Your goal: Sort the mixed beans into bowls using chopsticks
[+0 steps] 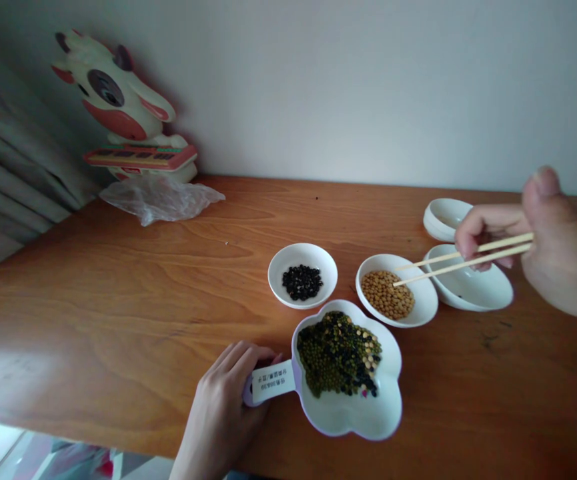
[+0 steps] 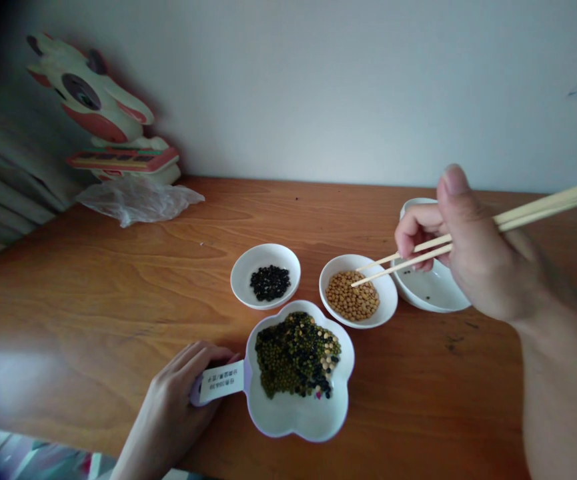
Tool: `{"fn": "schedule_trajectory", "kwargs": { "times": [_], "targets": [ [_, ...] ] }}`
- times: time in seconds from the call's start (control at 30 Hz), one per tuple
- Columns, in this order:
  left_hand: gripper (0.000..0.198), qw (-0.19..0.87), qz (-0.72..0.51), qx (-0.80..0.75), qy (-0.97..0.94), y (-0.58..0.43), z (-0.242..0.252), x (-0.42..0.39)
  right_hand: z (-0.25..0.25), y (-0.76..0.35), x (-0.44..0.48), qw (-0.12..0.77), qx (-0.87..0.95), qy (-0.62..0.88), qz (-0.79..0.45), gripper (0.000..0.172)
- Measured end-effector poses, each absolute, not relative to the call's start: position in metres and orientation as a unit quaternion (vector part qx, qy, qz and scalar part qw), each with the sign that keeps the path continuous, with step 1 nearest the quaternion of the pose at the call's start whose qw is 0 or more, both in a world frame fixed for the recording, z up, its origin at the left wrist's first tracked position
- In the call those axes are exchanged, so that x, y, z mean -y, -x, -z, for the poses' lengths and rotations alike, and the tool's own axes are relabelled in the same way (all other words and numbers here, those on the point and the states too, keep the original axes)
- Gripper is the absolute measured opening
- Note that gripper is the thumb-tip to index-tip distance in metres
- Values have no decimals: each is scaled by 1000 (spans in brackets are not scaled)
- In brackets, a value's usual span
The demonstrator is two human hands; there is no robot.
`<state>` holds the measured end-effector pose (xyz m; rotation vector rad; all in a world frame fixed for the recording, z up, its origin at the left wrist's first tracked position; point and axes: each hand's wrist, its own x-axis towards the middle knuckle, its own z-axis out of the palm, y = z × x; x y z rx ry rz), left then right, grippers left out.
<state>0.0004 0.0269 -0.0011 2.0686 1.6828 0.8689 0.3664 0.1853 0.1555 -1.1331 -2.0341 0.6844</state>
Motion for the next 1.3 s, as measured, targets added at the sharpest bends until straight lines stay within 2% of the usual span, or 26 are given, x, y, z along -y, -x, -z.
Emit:
{"fn": "schedule_trajectory", "kwargs": {
  "times": [0.2,0.33,0.53,0.77,1.0,1.3],
  "targets": [
    [15,160,-313,-590,-727,-1,0,-29,-152,-350,-167,342,755,453,-328,76],
    [13,162,-312,-590,-727,-2,-2,-29,-140,-311,-149,288,779,409,-377,72],
    [10,168,-307,-594,-725,-3,-3,-29,-114,-282,-143,245,805,379,-384,76],
    [12,176,-299,-601,-720,-3,-1,-27,-104,-279,-145,221,840,333,-366,72],
    [21,187,-289,-603,-719,-1,1,-26,-101,-278,-144,237,840,330,-360,67],
    [14,192,-283,-607,-717,-2,1,-27,-99,-279,-145,246,839,330,-356,68]
  ]
}}
